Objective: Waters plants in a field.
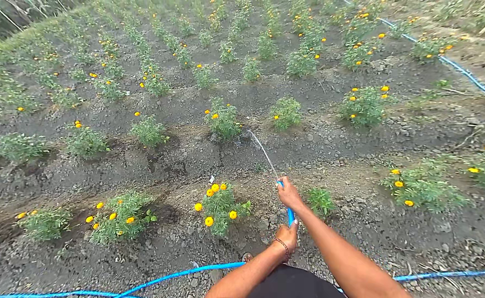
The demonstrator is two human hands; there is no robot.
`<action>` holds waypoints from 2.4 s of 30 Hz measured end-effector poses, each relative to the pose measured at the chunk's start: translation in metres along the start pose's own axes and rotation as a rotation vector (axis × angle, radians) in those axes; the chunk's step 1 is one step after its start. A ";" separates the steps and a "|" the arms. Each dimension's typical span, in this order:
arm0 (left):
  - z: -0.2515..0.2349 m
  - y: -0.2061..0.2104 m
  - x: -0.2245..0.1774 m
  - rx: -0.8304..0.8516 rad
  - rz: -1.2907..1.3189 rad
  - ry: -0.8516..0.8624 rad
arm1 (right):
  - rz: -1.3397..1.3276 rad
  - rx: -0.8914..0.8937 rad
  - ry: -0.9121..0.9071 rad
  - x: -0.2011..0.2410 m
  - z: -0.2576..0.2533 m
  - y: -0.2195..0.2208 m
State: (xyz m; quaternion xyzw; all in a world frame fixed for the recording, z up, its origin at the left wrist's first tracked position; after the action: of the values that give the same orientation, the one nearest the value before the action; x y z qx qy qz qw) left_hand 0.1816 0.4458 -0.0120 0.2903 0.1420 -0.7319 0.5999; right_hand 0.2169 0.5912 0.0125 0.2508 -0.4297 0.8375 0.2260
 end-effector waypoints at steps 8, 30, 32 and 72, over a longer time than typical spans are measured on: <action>-0.013 0.029 -0.004 0.036 -0.078 0.027 | -0.040 -0.052 0.040 -0.033 0.011 -0.024; -0.155 0.310 -0.158 0.035 -0.294 0.074 | -0.004 -0.020 -0.043 -0.265 -0.027 -0.284; -0.165 0.345 -0.187 0.032 -0.298 0.084 | 0.008 -0.001 -0.050 -0.283 -0.030 -0.324; -0.177 0.388 -0.173 0.109 -0.041 0.174 | 0.225 0.036 0.001 -0.288 -0.006 -0.349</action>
State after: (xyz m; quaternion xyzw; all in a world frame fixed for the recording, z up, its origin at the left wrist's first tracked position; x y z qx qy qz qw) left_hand 0.6191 0.5891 0.0053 0.3819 0.1597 -0.7228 0.5534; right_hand 0.6451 0.7338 0.0440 0.2044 -0.4399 0.8653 0.1265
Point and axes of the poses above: each hand's wrist, its own z-axis away from the middle knuckle, its own y-axis out of the palm, x = y × z, the point moved 4 cm from there along -z, towards the middle knuckle, and after that the axes turned 6 degrees about x, right-handed, at the moved point
